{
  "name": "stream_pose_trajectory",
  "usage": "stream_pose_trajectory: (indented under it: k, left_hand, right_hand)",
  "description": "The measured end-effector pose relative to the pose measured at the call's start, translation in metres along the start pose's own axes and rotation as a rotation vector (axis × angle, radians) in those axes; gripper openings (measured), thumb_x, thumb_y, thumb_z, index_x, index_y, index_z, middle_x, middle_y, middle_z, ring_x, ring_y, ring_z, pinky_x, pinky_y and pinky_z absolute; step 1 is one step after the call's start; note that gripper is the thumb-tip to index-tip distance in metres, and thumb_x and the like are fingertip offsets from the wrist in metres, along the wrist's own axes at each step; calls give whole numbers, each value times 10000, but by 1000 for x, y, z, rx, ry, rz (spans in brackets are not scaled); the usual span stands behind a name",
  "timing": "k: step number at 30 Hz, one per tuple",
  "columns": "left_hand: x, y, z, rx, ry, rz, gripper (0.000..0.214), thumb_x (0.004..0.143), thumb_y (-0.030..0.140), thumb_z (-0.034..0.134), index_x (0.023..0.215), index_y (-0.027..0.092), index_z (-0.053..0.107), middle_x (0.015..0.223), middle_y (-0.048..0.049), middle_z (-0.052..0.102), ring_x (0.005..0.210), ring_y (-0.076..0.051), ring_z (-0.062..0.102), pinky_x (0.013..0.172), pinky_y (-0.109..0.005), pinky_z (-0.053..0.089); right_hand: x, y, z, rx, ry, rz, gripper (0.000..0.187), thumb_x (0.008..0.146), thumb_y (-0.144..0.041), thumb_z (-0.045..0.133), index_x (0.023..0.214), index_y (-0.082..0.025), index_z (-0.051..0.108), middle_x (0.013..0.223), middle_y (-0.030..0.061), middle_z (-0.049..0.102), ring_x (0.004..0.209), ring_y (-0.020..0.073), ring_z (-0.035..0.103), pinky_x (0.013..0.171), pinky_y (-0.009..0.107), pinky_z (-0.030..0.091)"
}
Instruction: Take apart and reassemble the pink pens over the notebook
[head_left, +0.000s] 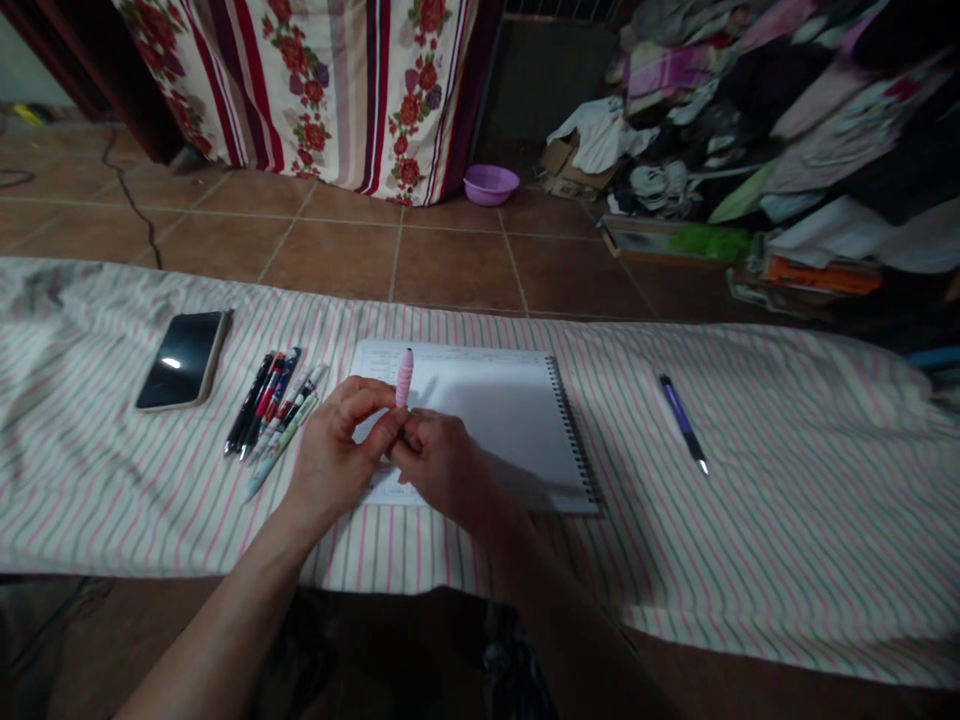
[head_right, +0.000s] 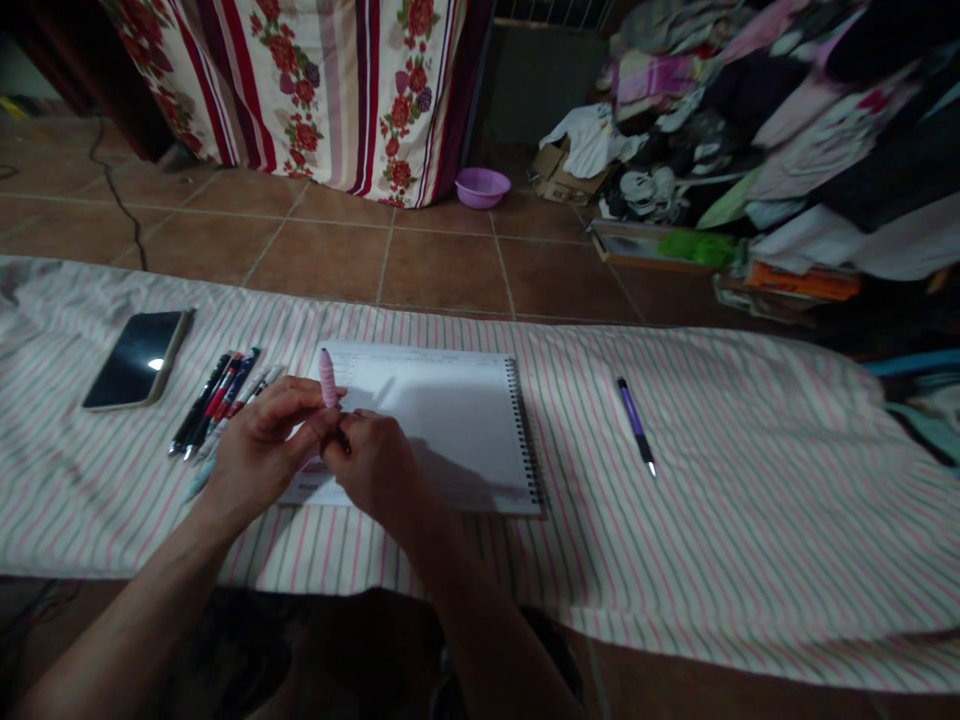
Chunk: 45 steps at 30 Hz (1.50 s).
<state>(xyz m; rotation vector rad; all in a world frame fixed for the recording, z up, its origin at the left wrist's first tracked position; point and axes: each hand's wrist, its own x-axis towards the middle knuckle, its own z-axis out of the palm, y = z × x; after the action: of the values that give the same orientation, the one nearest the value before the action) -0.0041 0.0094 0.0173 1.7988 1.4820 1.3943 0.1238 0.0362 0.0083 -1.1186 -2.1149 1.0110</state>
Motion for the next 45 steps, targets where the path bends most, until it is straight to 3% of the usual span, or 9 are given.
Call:
stream_pose_trajectory:
  k: [10, 18, 24, 27, 29, 33, 40, 45]
  left_hand:
    - [0, 1, -2, 43, -9, -19, 45, 807, 178, 575, 797, 183, 619, 816, -26, 589, 788, -142, 586, 692, -286, 507]
    - [1, 0, -1, 40, 1, -39, 41, 798, 199, 589, 804, 183, 626, 805, -30, 595, 789, -154, 592, 724, -315, 513]
    - [-8, -2, -13, 18, -136, -143, 204, 820, 258, 558, 997, 184, 628, 993, -76, 648, 943, -192, 614, 862, -358, 495]
    - [-18, -10, -20, 92, -267, -253, 342, 830, 287, 525, 1151, 179, 572, 1093, -102, 654, 928, -211, 638, 819, -372, 511]
    - [-23, -13, -21, 165, -313, -242, 381, 796, 314, 574, 1153, 182, 582, 1041, -88, 677, 927, -224, 637, 825, -369, 499]
    - [-25, -10, -12, 173, -351, -242, 224, 856, 305, 486, 896, 194, 676, 732, -37, 688, 753, -205, 658, 666, -294, 501]
    - [-25, -8, 6, 96, -262, -262, 211, 851, 305, 503, 906, 203, 679, 707, -12, 668, 669, -170, 626, 628, -267, 468]
    - [-25, -7, 9, 75, -280, -237, 228, 854, 296, 501, 939, 217, 697, 709, -9, 658, 696, -177, 617, 633, -270, 456]
  right_hand:
    - [-1, 0, 11, 109, 61, 79, 104, 805, -216, 504, 747, -171, 579, 497, -41, 554, 412, 86, 558, 424, 167, 386]
    - [-1, 1, 10, 121, 85, 55, 219, 829, -222, 482, 624, -170, 538, 556, -15, 585, 485, 90, 590, 429, 155, 403]
    - [-1, 2, 5, 238, 98, 129, 192, 819, -215, 487, 666, -149, 582, 645, -3, 620, 495, 90, 632, 404, 132, 424]
    - [-1, 0, -1, 242, 119, 133, 232, 839, -266, 482, 679, -145, 598, 639, 3, 617, 513, 100, 647, 407, 133, 421]
    - [-2, -2, -4, 257, 132, 134, 255, 844, -275, 483, 655, -143, 590, 627, 1, 607, 508, 96, 647, 399, 127, 408]
    - [-1, -5, -9, 270, 161, 158, 234, 831, -280, 509, 660, -151, 604, 639, 4, 637, 501, 94, 644, 415, 137, 420]
    - [-2, -8, -20, 276, 180, 220, 320, 822, -324, 523, 570, -148, 611, 458, -27, 552, 398, 75, 556, 443, 165, 419]
    - [-4, -3, -21, 413, 162, 269, 310, 811, -379, 529, 736, -135, 706, 488, -22, 571, 356, 53, 465, 394, 170, 371]
